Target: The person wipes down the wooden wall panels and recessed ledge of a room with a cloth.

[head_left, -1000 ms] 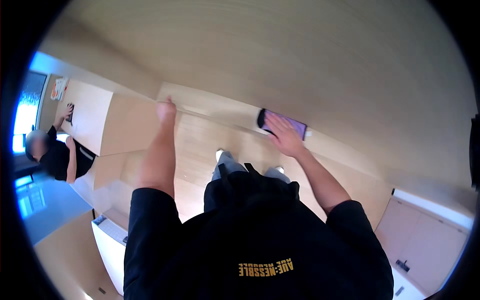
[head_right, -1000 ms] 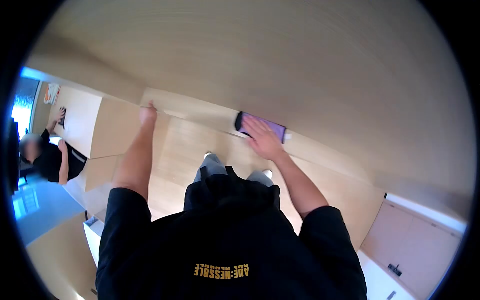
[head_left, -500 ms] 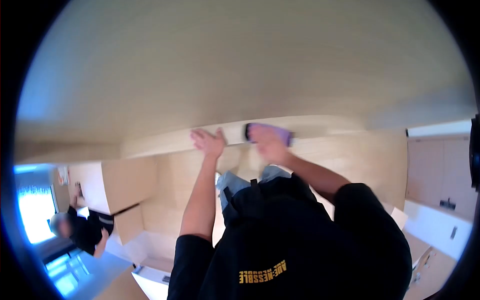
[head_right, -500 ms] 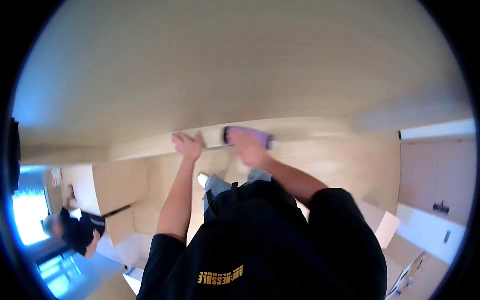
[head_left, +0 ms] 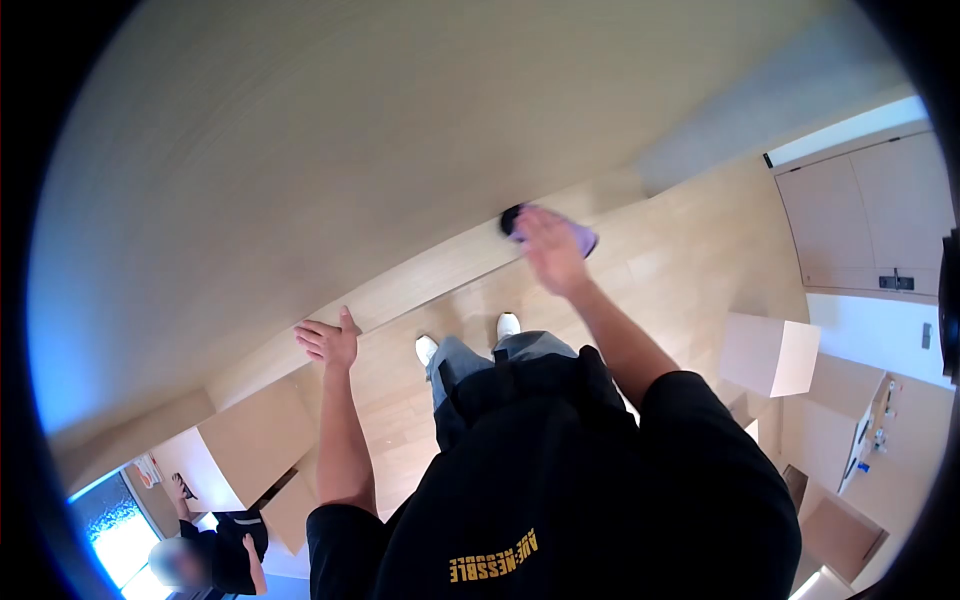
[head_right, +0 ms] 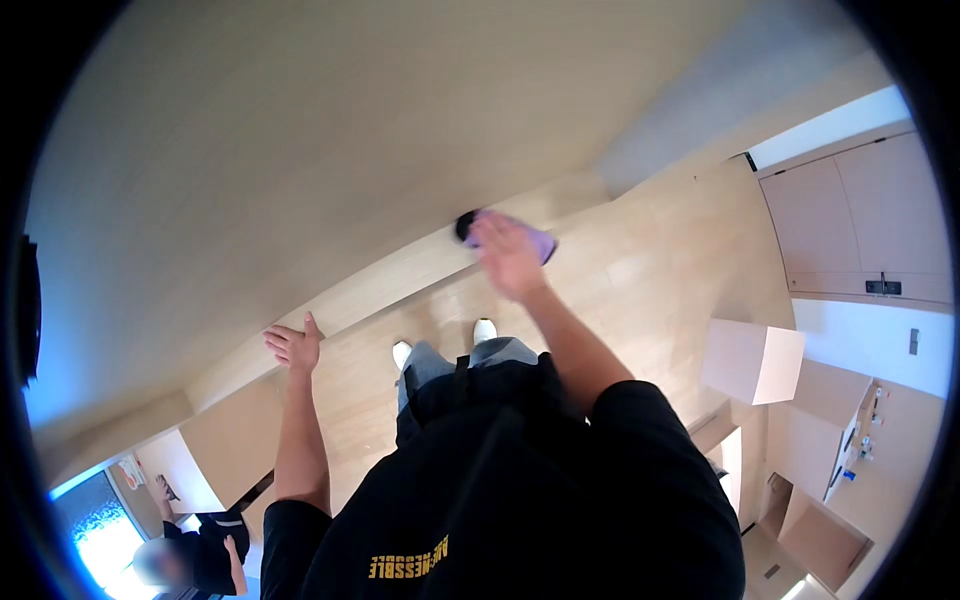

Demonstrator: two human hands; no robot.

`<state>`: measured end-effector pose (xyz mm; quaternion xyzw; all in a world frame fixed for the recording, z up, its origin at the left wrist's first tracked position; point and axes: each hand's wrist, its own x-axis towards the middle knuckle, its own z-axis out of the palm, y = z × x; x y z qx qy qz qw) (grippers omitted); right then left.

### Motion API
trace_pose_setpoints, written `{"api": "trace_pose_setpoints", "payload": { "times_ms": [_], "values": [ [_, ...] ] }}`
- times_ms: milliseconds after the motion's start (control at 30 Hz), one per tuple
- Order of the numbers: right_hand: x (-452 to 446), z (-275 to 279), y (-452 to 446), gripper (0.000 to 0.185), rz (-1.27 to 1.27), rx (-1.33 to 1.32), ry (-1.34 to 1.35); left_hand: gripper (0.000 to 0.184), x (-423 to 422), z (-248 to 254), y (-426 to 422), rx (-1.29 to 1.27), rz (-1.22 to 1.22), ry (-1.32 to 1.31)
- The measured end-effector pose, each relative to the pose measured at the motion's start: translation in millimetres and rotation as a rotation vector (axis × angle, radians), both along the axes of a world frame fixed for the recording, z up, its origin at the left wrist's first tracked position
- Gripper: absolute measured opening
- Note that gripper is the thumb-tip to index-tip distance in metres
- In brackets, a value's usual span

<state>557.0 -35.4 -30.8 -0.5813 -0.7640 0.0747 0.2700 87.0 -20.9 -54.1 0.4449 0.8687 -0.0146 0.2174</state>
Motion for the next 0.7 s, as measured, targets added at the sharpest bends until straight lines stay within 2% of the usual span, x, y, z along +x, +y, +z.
{"api": "trace_pose_setpoints", "payload": {
  "times_ms": [200, 300, 333, 533, 600, 700],
  "values": [
    [107.4, -11.5, 13.0, 0.050, -0.546, 0.121, -0.164, 0.120, 6.3, 1.3, 0.8, 0.020, -0.002, -0.004],
    [123.6, -11.0, 26.9, 0.057, -0.753, 0.025, -0.194, 0.120, 8.5, 1.2, -2.6, 0.015, -0.012, 0.020],
    [126.7, -9.0, 30.7, 0.064, -0.813, -0.071, -0.176, 0.120, 9.4, 0.4, -3.6, 0.026, -0.014, 0.012],
    [92.5, 5.4, 42.6, 0.074, -0.943, -0.195, -0.124, 0.118, 15.5, 6.3, -7.3, 0.047, -0.022, 0.021],
    [43.9, 4.4, 36.7, 0.076, -0.901, -0.211, -0.180, 0.118, 16.5, 3.1, -6.3, 0.045, -0.026, 0.043],
    [-45.5, 3.0, 7.9, 0.073, -0.679, -0.113, -0.117, 0.118, 11.2, -2.2, -7.1, 0.037, -0.025, 0.046]
  ]
}}
